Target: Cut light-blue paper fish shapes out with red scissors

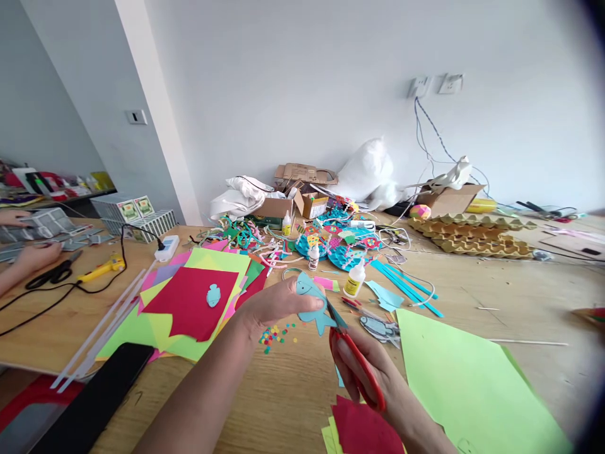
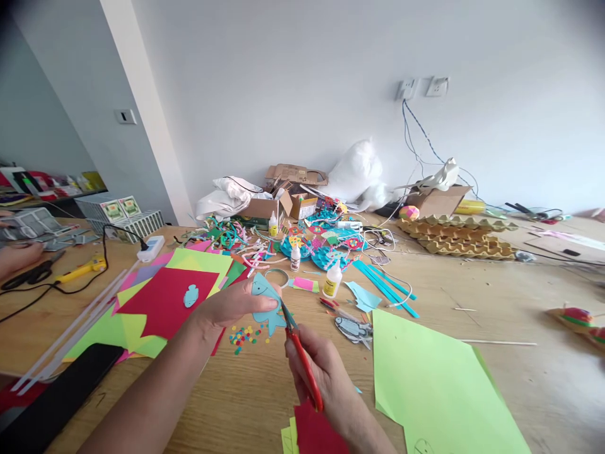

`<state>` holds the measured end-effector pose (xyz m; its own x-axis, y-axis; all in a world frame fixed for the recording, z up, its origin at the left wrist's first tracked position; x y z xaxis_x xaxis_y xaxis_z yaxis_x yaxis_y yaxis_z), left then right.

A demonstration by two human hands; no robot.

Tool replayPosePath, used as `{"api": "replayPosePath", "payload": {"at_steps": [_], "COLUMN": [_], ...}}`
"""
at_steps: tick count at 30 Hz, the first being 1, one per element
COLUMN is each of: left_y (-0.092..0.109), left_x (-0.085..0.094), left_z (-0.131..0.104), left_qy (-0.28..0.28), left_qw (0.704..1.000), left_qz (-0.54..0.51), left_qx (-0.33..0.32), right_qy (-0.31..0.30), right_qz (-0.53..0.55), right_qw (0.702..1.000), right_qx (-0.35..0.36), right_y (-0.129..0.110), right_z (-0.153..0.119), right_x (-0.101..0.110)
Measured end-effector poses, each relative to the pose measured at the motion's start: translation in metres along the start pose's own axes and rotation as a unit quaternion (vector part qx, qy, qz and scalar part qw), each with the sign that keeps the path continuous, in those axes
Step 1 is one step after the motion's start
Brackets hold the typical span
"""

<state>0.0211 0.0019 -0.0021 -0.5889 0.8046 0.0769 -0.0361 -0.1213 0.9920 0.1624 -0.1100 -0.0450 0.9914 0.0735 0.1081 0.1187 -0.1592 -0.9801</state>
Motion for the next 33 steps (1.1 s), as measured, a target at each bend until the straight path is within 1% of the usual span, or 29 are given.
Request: {"api": "replayPosePath", "payload": {"at_steps": [6, 9, 12, 18, 22, 25, 29, 33], "left_y": [-0.017, -0.023, -0.027, -0.025, -0.021, -0.019, -0.02, -0.023], "left_x": [-0.008, -0.01, -0.011, -0.017, -0.019, -0.019, -0.02, -0.021], "left_z": [0.005, 0.003, 0.001, -0.002, -0.004, -0.005, -0.006, -0.008], "left_qy": [0.025, 0.017, 0.015, 0.019, -0.008, -0.017, 0.003, 0.034], "left_qw": [0.999, 0.998, 0.998, 0.999, 1.0, 1.0, 0.999, 0.998], "left_qz": [-0.041, -0.042, -0.038, -0.029, -0.018, -0.011, -0.007, -0.006], "left_qx": [0.02, 0.038, 0.038, 0.038, 0.023, 0.019, 0.035, 0.045], "right_qy": [-0.005, -0.028, -0.054, -0.066, -0.065, -0.065, -0.062, -0.038], "right_qz": [0.012, 0.02, 0.025, 0.062, 0.073, 0.072, 0.074, 0.083], "right_qw": [1.0, 0.999, 0.998, 0.996, 0.995, 0.994, 0.995, 0.996], "right_qx": [0.001, -0.005, 0.006, 0.021, 0.035, 0.044, 0.04, 0.027], "right_y": [0.022, 0.029, 0.032, 0.041, 0.046, 0.048, 0.047, 0.042], "right_z": [0.003, 0.003, 0.004, 0.002, -0.001, -0.002, -0.004, -0.008], "right_x": [0.008, 0.01, 0.01, 0.01, 0.009, 0.008, 0.008, 0.007]}}
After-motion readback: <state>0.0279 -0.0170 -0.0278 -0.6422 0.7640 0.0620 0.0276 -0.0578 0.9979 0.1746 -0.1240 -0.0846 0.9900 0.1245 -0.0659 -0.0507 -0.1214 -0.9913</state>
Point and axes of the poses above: each hand's wrist, its own z-axis towards the middle knuckle, its own x-axis out of the back of the hand, y = z × x, the point moved 1 cm from there along z, towards the middle knuckle, and after that the axes turned 5 degrees about -x, right-handed, at the moved point
